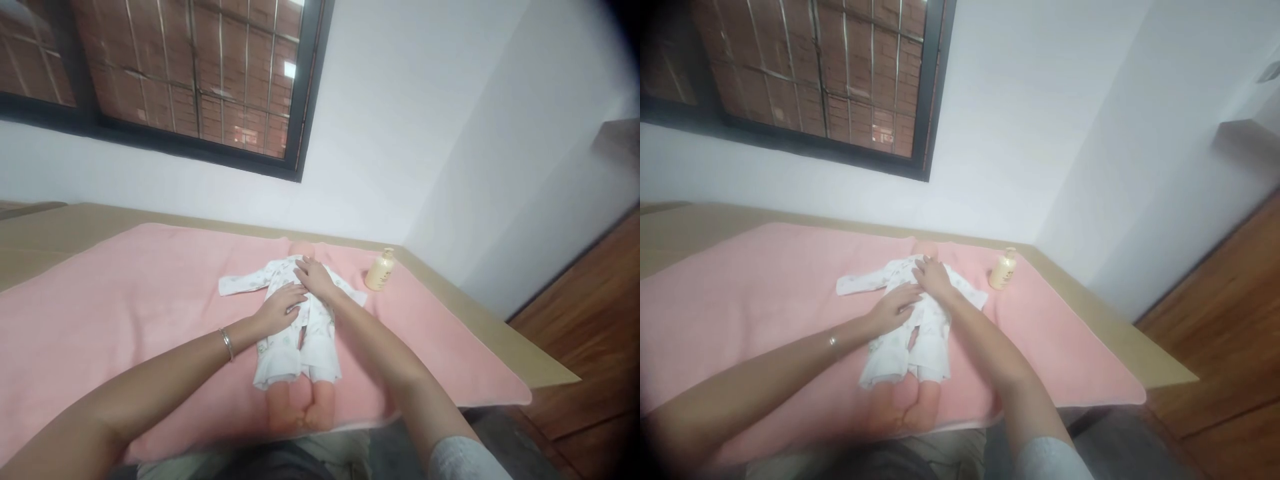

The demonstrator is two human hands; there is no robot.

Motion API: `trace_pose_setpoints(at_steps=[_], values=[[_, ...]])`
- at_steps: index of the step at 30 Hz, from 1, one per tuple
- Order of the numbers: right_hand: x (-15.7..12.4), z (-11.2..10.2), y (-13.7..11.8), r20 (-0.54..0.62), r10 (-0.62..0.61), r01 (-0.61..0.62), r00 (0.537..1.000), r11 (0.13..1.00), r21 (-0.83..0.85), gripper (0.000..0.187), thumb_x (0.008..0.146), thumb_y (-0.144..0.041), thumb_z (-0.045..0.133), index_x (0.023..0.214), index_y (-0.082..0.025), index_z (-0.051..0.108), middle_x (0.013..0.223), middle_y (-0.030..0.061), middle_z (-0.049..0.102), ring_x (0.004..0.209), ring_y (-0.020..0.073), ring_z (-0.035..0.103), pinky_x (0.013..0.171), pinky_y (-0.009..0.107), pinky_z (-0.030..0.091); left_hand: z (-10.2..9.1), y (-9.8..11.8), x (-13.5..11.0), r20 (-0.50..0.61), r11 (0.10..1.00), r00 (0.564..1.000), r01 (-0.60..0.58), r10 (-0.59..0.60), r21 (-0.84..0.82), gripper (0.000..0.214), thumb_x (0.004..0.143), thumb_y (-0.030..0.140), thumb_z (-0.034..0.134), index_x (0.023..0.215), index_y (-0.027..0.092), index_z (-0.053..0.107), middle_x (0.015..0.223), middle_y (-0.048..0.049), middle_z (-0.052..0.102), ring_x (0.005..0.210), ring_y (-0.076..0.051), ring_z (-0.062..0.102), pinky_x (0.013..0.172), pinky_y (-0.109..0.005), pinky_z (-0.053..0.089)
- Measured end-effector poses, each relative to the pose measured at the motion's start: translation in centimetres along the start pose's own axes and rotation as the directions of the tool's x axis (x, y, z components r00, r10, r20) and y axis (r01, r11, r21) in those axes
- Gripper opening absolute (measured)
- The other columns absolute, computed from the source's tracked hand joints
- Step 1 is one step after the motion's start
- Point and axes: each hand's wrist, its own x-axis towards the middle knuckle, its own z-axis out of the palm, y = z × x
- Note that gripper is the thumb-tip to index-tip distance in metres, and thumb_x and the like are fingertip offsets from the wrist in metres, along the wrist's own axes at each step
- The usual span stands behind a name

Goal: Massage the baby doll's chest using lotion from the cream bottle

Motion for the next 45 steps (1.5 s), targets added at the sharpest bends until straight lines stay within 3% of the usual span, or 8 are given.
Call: trace_pose_setpoints(at_steps=[10,20,24,28,31,37,40,45], values=[[2.5,0.4,1.5,0.096,-0.002,-0.015,0.995,0.984,0.176,0.042,0.090,-0.048,0.037,0.127,-0.034,0.052,0.148,-0.0018,0.028,0.138,0.0261,0.016,0.109,0.053,0.005,-0.1,0.3,0.0,0.007,0.997,0.997,0.076,-0.076,0.008,0.036,0.080,0.011,0.042,0.107,0.021,0.063,0.123,-0.0049,0.059,0.123,-0.019,0.047,0.108,-0.046,0.033],[1.3,0.6,1.8,-0.041,0.060,-0.050,0.997,0.973,0.224,0.042,0.090,-0.043,0.037,0.124,-0.026,0.056,0.138,0.0045,0.045,0.128,0.0223,0.039,0.106,0.039,0.027,0.0,0.0,0.2,0.025,0.999,0.999,0.040,-0.040,-0.008,0.036,0.080,0.010,0.041,0.107,0.020,0.062,0.123,-0.0049,0.060,0.122,-0.018,0.047,0.109,-0.046,0.032],[1.2,0.2,0.6,0.042,-0.023,0.016,0.999,0.985,0.172,0.038,0.088,-0.046,0.043,0.118,-0.031,0.061,0.143,0.0008,0.038,0.136,0.0263,0.023,0.110,0.049,0.008,0.5,-0.8,-0.1,-0.017,0.999,0.999,0.047,-0.048,-0.027,0.035,0.080,0.009,0.041,0.106,0.020,0.063,0.124,-0.0048,0.059,0.124,-0.019,0.045,0.109,-0.045,0.032],[2.3,0.1,0.4,0.074,0.052,-0.065,0.996,0.978,0.197,0.035,0.089,-0.047,0.041,0.114,-0.036,0.062,0.146,-0.0016,0.032,0.138,0.0273,0.017,0.107,0.056,-0.004,0.6,-0.9,-0.2,0.020,0.998,0.998,0.060,-0.060,-0.016,0.036,0.082,0.011,0.040,0.109,0.020,0.062,0.126,-0.0041,0.057,0.125,-0.018,0.044,0.111,-0.046,0.029],[2.7,0.1,1.2,0.078,0.097,-0.116,0.992,0.944,0.308,0.038,0.089,-0.053,0.039,0.109,-0.034,0.066,0.145,-0.0002,0.034,0.137,0.0259,0.020,0.109,0.053,0.000,0.4,-0.7,-0.1,0.050,0.998,0.997,0.057,-0.056,-0.005,0.035,0.084,0.011,0.038,0.109,0.020,0.062,0.127,-0.0044,0.057,0.125,-0.017,0.044,0.111,-0.046,0.028],[0.4,-1.0,3.3,0.059,0.010,-0.040,0.998,0.840,0.542,0.047,0.087,-0.055,0.042,0.119,-0.026,0.061,0.144,0.0040,0.034,0.131,0.0217,0.034,0.107,0.038,0.027,0.4,-0.6,0.1,0.044,0.998,0.997,0.059,-0.058,-0.023,0.035,0.084,0.012,0.039,0.109,0.020,0.062,0.124,-0.0045,0.059,0.125,-0.018,0.044,0.110,-0.047,0.028],[-1.0,-1.5,3.7,0.041,-0.010,-0.011,0.999,0.878,0.478,0.048,0.087,-0.052,0.043,0.125,-0.025,0.056,0.144,0.0038,0.036,0.131,0.0224,0.035,0.106,0.039,0.029,0.4,-0.5,-0.1,0.029,0.997,0.998,0.060,-0.059,-0.038,0.036,0.082,0.011,0.040,0.108,0.021,0.063,0.123,-0.0046,0.060,0.125,-0.018,0.045,0.110,-0.047,0.029],[-0.9,-1.2,2.6,0.124,-0.222,0.194,0.967,0.960,0.204,0.047,0.091,-0.045,0.039,0.133,-0.025,0.047,0.146,0.0009,0.029,0.139,0.0234,0.013,0.112,0.044,0.014,0.4,-0.3,-0.3,-0.012,0.995,0.996,0.090,-0.091,-0.040,0.037,0.080,0.009,0.042,0.107,0.021,0.064,0.122,-0.0041,0.060,0.123,-0.018,0.047,0.109,-0.046,0.031]])
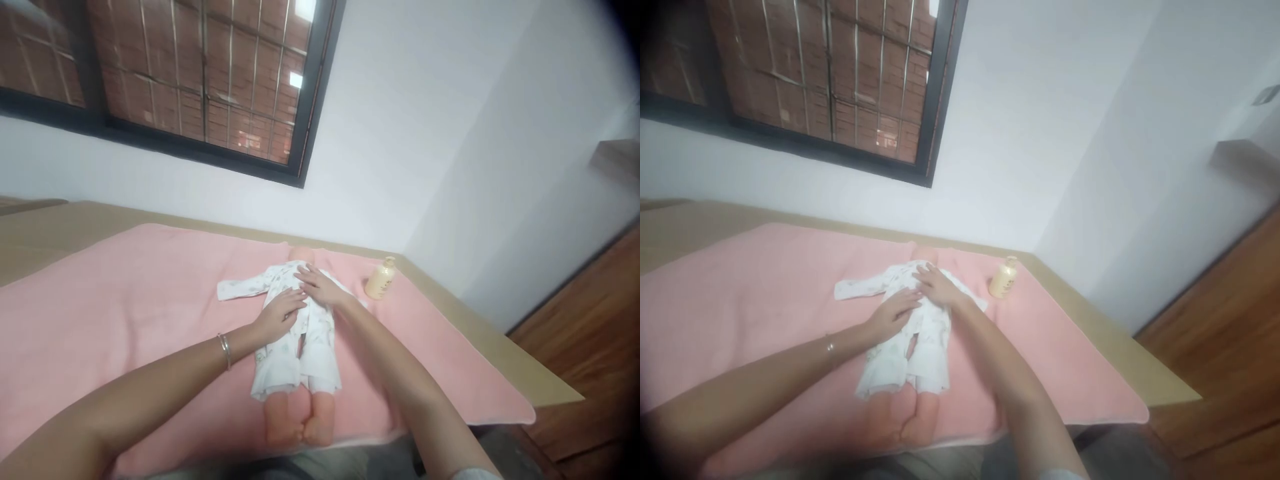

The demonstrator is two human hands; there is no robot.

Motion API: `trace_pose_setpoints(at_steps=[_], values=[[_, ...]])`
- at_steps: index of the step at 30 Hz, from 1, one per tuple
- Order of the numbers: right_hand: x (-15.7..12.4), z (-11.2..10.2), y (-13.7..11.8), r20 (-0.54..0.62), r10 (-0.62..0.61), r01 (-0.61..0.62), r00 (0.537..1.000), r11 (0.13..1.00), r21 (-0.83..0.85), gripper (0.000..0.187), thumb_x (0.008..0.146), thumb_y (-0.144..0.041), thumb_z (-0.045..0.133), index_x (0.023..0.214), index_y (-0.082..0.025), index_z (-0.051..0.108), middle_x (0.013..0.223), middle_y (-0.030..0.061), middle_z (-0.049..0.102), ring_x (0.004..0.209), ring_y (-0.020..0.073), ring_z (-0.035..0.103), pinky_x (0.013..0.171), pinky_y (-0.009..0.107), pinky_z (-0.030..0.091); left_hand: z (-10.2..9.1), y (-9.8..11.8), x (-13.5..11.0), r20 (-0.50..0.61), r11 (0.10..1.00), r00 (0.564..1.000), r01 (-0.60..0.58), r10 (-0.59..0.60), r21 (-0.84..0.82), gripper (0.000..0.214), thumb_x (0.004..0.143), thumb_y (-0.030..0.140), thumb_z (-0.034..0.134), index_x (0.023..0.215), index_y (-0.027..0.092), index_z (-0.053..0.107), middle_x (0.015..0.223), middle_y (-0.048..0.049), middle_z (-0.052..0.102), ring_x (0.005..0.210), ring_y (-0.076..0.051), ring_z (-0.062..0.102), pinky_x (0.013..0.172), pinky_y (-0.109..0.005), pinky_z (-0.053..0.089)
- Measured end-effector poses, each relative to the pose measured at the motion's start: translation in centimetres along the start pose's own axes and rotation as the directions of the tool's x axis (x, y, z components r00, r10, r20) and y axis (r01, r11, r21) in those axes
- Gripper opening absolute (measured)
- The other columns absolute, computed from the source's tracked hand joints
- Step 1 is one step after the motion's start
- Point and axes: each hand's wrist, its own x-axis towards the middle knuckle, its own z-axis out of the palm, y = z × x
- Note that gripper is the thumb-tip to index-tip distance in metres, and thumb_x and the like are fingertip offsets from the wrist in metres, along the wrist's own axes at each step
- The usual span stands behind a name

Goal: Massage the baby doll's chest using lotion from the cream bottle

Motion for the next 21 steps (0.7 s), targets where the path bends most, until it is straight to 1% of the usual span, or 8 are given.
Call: trace_pose_setpoints(at_steps=[2,4,8,11,14,16,19,21], values=[[1.0,0.2,-0.5,0.057,-0.065,0.068,0.996,0.996,-0.056,0.044,0.094,-0.041,0.033,0.134,-0.027,0.045,0.146,-0.0012,0.030,0.139,0.0232,0.010,0.112,0.045,0.009,0.0,0.0,0.0,-0.010,1.000,1.000,-0.005,0.005,0.003,0.036,0.079,0.009,0.043,0.106,0.021,0.064,0.121,-0.0043,0.061,0.122,-0.019,0.047,0.109,-0.046,0.032],[2.2,0.4,-0.8,0.088,-0.079,0.086,0.993,0.993,-0.078,0.043,0.095,-0.041,0.030,0.134,-0.029,0.045,0.147,-0.0024,0.029,0.139,0.0240,0.011,0.112,0.047,0.006,-0.1,0.0,0.1,-0.010,1.000,1.000,-0.017,0.017,0.010,0.035,0.080,0.009,0.043,0.105,0.021,0.064,0.121,-0.0046,0.061,0.123,-0.019,0.047,0.109,-0.045,0.032],[4.3,0.7,-0.2,0.083,0.026,-0.020,0.996,0.997,-0.076,0.044,0.094,-0.045,0.031,0.134,-0.031,0.044,0.148,-0.0025,0.024,0.139,0.0260,0.014,0.111,0.050,0.005,-0.1,-0.3,0.4,0.032,0.999,0.999,-0.036,0.035,0.035,0.035,0.083,0.011,0.039,0.108,0.021,0.062,0.124,-0.0043,0.059,0.124,-0.018,0.045,0.109,-0.046,0.031],[4.7,0.9,1.0,-0.017,0.089,-0.090,0.996,0.996,-0.011,0.048,0.094,-0.045,0.027,0.135,-0.025,0.044,0.148,-0.0002,0.027,0.138,0.0219,0.018,0.113,0.041,0.010,-0.2,-0.5,0.6,0.070,0.997,0.996,-0.063,0.060,0.042,0.035,0.084,0.013,0.039,0.111,0.022,0.061,0.126,-0.0040,0.058,0.125,-0.018,0.045,0.110,-0.048,0.029],[3.6,0.8,2.2,-0.128,0.136,-0.126,0.982,0.988,0.083,0.052,0.095,-0.044,0.021,0.136,-0.019,0.043,0.146,0.0030,0.032,0.136,0.0172,0.025,0.113,0.035,0.016,-0.3,-0.5,0.8,0.086,0.996,0.994,-0.074,0.071,0.040,0.034,0.085,0.015,0.039,0.111,0.022,0.061,0.125,-0.0047,0.058,0.124,-0.019,0.045,0.110,-0.050,0.028],[2.3,0.6,2.6,-0.163,0.157,-0.143,0.974,0.985,0.097,0.053,0.095,-0.044,0.021,0.136,-0.019,0.042,0.144,0.0043,0.035,0.134,0.0173,0.028,0.112,0.035,0.019,-0.4,-0.3,0.9,0.094,0.997,0.994,-0.067,0.062,0.044,0.034,0.086,0.016,0.039,0.111,0.022,0.061,0.125,-0.0046,0.058,0.124,-0.019,0.045,0.109,-0.049,0.029],[0.0,0.3,2.1,-0.193,0.142,-0.136,0.971,0.990,0.043,0.053,0.095,-0.046,0.022,0.135,-0.018,0.042,0.140,0.0074,0.041,0.130,0.0210,0.035,0.109,0.040,0.023,-0.9,-0.1,1.1,0.097,0.995,0.993,-0.071,0.064,0.067,0.032,0.084,0.017,0.042,0.107,0.022,0.063,0.123,-0.0045,0.060,0.121,-0.020,0.049,0.107,-0.047,0.033],[-1.3,0.2,1.1,-0.201,0.102,-0.101,0.974,0.995,0.016,0.053,0.094,-0.047,0.024,0.133,-0.017,0.045,0.139,0.0090,0.042,0.129,0.0232,0.036,0.108,0.041,0.024,-1.3,0.0,1.7,0.079,0.996,0.996,-0.049,0.043,0.080,0.030,0.081,0.019,0.046,0.104,0.022,0.064,0.115,-0.0045,0.064,0.112,-0.020,0.055,0.101,-0.043,0.040]])
